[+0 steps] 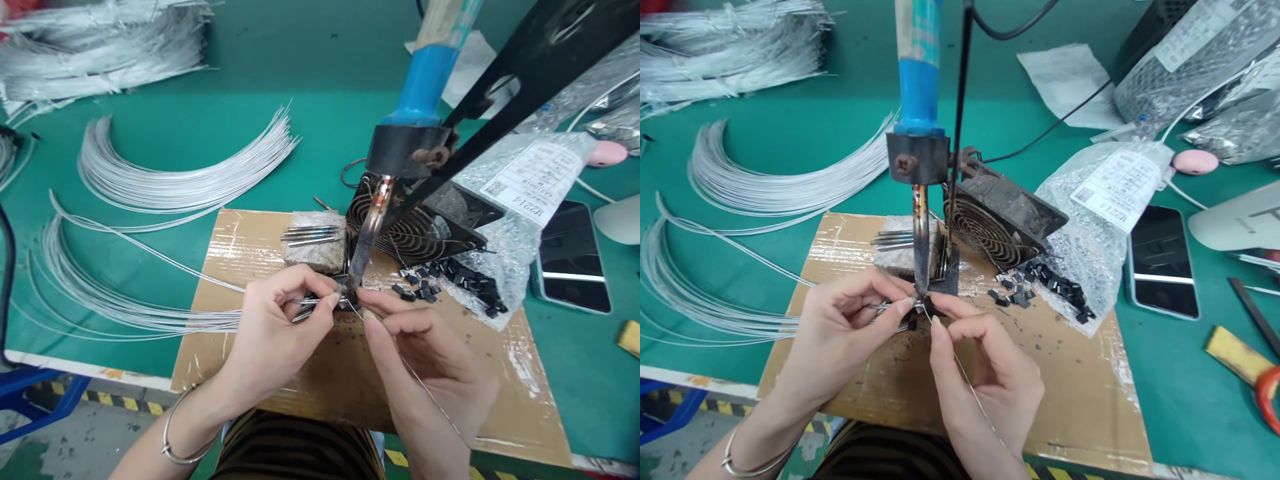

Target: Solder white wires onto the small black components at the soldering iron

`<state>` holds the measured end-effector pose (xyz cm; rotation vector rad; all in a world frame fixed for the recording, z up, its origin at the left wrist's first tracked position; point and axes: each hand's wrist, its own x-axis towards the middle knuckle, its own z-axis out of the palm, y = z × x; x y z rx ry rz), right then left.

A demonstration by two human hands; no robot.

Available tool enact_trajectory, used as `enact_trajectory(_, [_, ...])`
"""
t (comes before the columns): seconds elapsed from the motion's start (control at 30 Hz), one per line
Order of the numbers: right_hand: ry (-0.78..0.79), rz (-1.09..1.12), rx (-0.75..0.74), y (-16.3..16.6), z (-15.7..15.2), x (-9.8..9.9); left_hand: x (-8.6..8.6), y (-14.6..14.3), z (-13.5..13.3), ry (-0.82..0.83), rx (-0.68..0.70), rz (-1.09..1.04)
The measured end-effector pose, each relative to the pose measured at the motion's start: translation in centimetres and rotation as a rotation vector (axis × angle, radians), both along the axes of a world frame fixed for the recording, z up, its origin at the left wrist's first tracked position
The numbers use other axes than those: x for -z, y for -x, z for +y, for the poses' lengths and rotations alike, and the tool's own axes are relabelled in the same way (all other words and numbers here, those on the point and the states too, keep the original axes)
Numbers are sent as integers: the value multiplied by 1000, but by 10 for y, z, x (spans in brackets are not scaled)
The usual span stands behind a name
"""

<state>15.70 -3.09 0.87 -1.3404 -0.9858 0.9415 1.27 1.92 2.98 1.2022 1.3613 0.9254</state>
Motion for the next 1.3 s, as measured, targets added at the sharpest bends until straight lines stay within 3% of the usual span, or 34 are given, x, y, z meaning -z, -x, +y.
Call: enact_trajectory(1.3, [-54, -98, 43, 2, -1, 5, -1, -3, 3, -4, 9, 8])
